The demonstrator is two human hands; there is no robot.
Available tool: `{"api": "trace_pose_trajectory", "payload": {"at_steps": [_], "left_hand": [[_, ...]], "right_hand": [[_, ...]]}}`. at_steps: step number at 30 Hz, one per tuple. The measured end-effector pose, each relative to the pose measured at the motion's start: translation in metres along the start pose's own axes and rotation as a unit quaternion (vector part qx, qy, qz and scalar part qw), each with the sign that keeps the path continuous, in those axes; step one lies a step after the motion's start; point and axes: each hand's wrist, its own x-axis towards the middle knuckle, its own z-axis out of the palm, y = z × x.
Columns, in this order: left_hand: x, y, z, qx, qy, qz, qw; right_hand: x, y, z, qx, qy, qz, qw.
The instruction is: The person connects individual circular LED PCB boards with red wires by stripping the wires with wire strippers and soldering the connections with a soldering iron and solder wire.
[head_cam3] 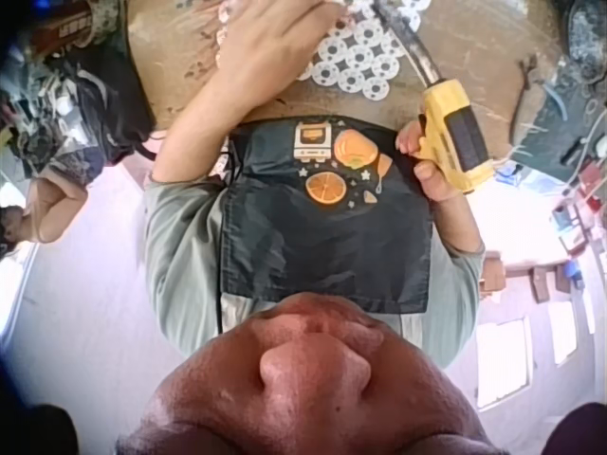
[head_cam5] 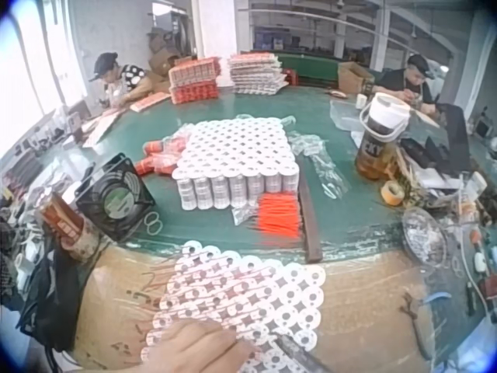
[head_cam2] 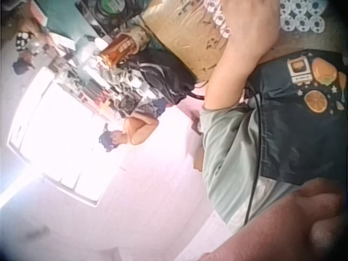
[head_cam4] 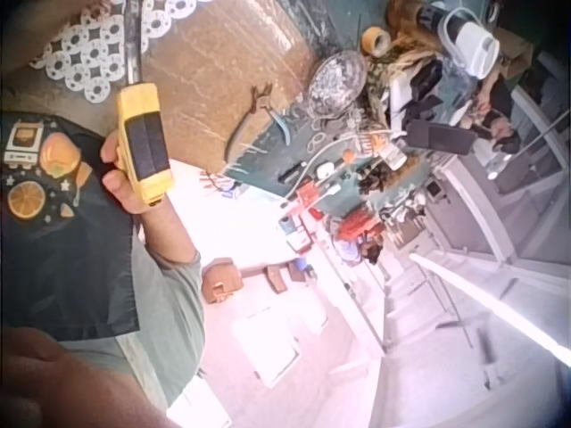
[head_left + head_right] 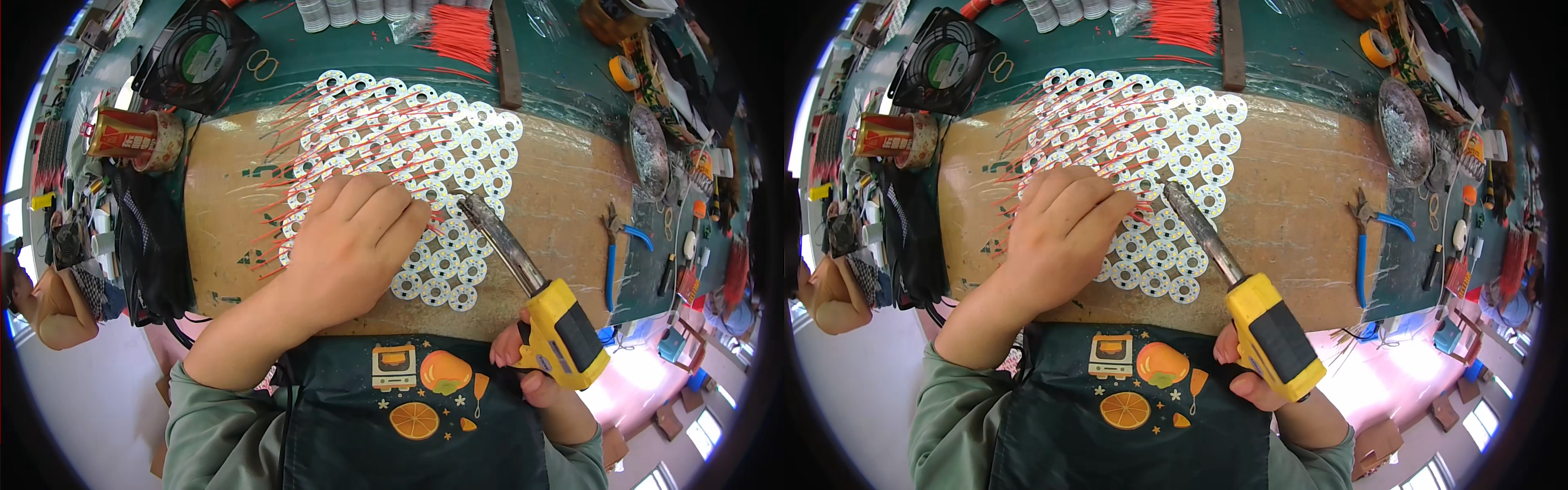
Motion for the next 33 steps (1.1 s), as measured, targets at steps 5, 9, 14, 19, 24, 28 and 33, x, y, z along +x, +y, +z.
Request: {"api": "trace_pose_trajectory", "payload": {"at_steps": [5, 9, 14, 19, 24, 28, 33], "left_hand": [[-0.006, 0.005, -0.011, -0.006, -0.01, -0.009, 1.0], [-0.019, 0.002, -0.004, -0.016, -0.025, -0.026, 0.999], [-0.024, -0.001, 0.005, -0.031, -0.014, -0.022, 0.999], [-0.024, -0.002, 0.004, -0.03, -0.026, -0.018, 0.999], [-0.021, -0.001, 0.002, -0.049, -0.009, -0.023, 0.999], [-0.021, 0.0, 0.002, -0.05, -0.015, -0.028, 0.998], [-0.02, -0.001, 0.003, -0.054, -0.018, -0.028, 0.998]], "right_hand": [[-0.005, -0.001, 0.002, 0.0, 0.007, -0.034, 0.999], [-0.002, -0.005, -0.004, -0.089, -0.02, -0.014, 0.996], [-0.006, 0.003, -0.009, -0.122, -0.016, -0.033, 0.992], [-0.007, 0.008, -0.008, -0.094, -0.005, -0.036, 0.995], [-0.008, 0.01, -0.011, -0.121, -0.027, -0.04, 0.991], [-0.01, 0.011, -0.012, -0.136, -0.015, -0.036, 0.99], [-0.01, 0.012, -0.013, -0.123, -0.007, -0.029, 0.992]]}}
